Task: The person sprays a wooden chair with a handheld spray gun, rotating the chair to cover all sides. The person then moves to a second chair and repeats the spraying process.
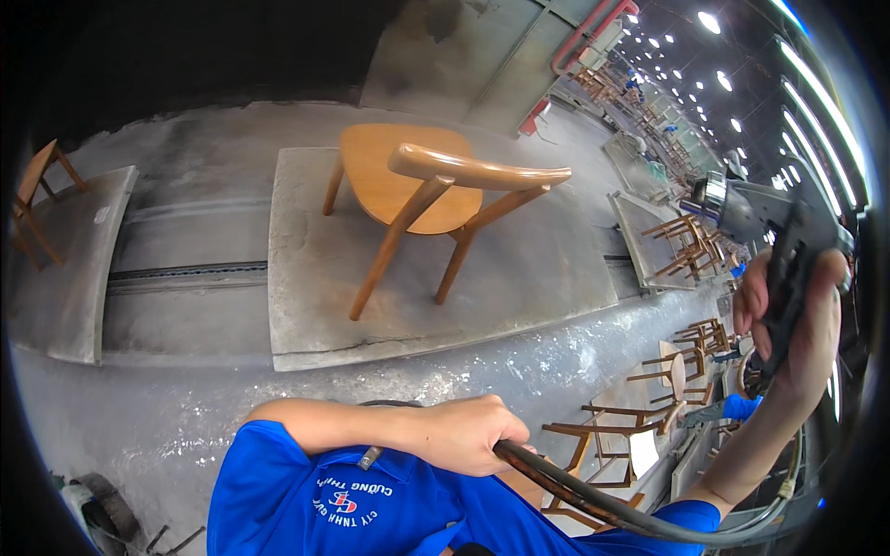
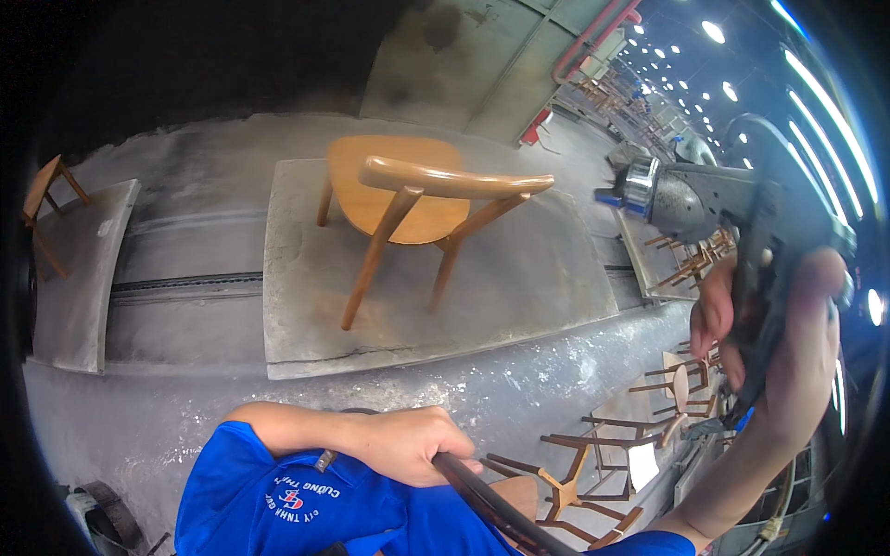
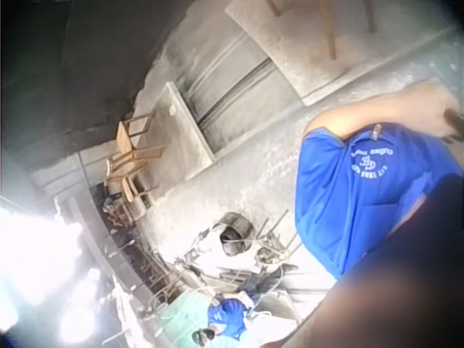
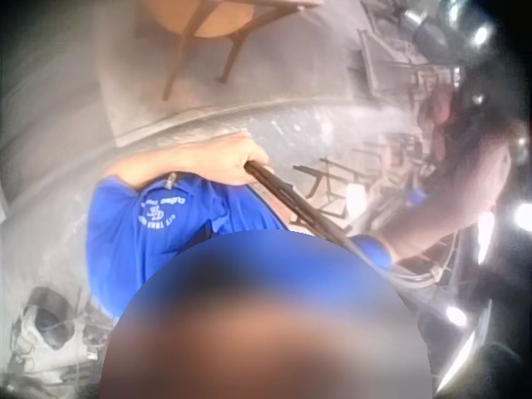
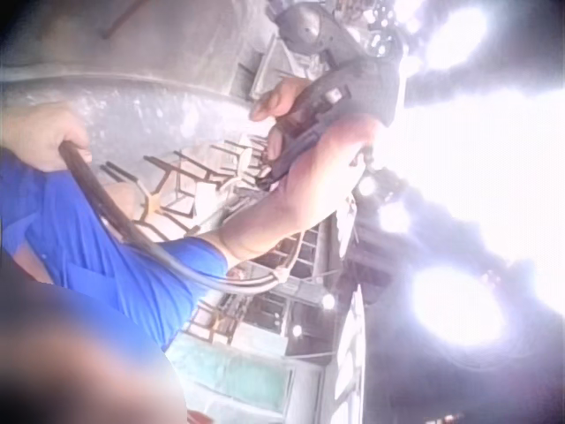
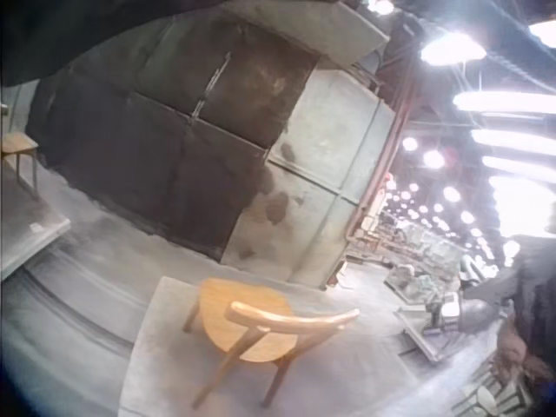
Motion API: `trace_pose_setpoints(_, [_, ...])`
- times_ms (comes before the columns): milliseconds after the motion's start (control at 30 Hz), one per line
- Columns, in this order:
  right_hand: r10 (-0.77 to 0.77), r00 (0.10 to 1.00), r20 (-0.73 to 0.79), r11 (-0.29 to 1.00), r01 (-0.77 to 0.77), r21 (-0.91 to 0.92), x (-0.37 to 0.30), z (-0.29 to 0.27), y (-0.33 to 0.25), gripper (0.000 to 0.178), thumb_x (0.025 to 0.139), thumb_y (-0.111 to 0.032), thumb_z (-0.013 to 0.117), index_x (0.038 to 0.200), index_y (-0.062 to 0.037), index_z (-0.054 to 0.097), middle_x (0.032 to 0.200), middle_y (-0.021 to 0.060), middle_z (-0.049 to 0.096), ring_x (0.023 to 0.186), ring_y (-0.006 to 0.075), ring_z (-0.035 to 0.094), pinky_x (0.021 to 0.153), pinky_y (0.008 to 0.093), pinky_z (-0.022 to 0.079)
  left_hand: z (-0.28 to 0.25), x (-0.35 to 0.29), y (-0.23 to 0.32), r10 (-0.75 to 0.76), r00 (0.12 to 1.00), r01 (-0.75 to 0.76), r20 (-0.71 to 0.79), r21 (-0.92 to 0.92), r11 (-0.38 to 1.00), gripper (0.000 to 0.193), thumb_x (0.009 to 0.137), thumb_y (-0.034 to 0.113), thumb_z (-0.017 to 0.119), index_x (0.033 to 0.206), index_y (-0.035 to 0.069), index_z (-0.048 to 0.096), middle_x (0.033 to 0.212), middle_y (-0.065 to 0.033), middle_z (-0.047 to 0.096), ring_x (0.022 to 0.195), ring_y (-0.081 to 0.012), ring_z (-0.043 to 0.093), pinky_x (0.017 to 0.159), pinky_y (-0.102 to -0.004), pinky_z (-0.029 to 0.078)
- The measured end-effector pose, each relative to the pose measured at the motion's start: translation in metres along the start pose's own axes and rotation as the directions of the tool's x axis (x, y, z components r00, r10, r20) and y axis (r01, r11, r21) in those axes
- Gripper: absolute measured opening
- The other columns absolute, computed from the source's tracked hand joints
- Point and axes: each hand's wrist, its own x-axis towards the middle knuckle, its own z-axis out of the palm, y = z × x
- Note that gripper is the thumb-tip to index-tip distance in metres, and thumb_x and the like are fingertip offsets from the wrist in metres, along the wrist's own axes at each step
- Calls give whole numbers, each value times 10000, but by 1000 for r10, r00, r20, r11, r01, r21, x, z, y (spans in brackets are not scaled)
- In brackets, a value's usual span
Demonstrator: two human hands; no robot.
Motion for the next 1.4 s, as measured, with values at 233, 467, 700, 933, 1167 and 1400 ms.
trace_pose_setpoints(233, [289, 941, -177, 919, -325, -224, 32, -59, 20, 588, 1020, -594, 437, 1002, -31, 607, 718, 36, 590, 576, 98, 594, 388, 190, 320, -2, 15, -2, -24, 997, 31, 74, -101, 994, 163, 822, 88, 663, 744, -49, 623, 562, -188, 529, 478, -203, 463, 489, -394, 374])
trace_pose_setpoints(467, [300, 880, -368, 874, -409, -265, 39, -144, 96, 584, 1009, -606, 457, 920, -60, 644, 740, 14, 608, 603, 68, 592, 412, 186, 345, -3, 55, -29, -95, 965, 110, 243, -47, 993, 327, 877, 266, 746, 777, -26, 640, 589, -145, 564, 532, -150, 525, 513, -354, 409])
trace_pose_setpoints(700, [453, 746, -487, 891, -363, 273, 10, -191, 194, 600, 977, -627, 505, 1103, -48, 599, 791, 17, 642, 659, 91, 616, 405, 176, 349, -44, 48, -104, -279, 917, 389, 285, -485, 783, 358, 932, 282, 712, 1167, 20, 642, 886, -99, 704, 818, -178, 675, 766, -315, 539])
trace_pose_setpoints(933, [496, 723, -481, 864, -357, 354, -47, -169, 245, 646, 963, -673, 464, 1094, -49, 565, 768, 21, 535, 670, 107, 558, 381, 178, 300, -198, -72, -232, -550, 491, -532, -676, -732, 425, 530, 1037, 493, 440, 1196, 10, 588, 1223, -197, 651, 1174, -356, 618, 947, -476, 525])
trace_pose_setpoints(1167, [615, 454, -645, 762, -553, 337, -66, -109, 252, 617, 970, -678, 448, 1047, -77, 565, 729, 7, 566, 644, 102, 585, 370, 190, 305, -377, -88, -331, -770, 167, -430, -615, -749, 505, 790, 1021, 625, 309, 1540, 33, 233, 1550, -265, 334, 1407, -436, 372, 1131, -558, 339])
trace_pose_setpoints(1400, [630, 352, -692, 719, -600, 350, -65, -81, 230, 594, 975, -646, 476, 1046, -67, 590, 766, 24, 639, 623, 108, 632, 379, 200, 365, -469, -22, -352, -582, 284, -391, -762, -646, 656, 1037, 926, 804, 264, 1568, -8, 194, 1639, -196, 212, 1507, -356, 209, 1218, -515, 176])
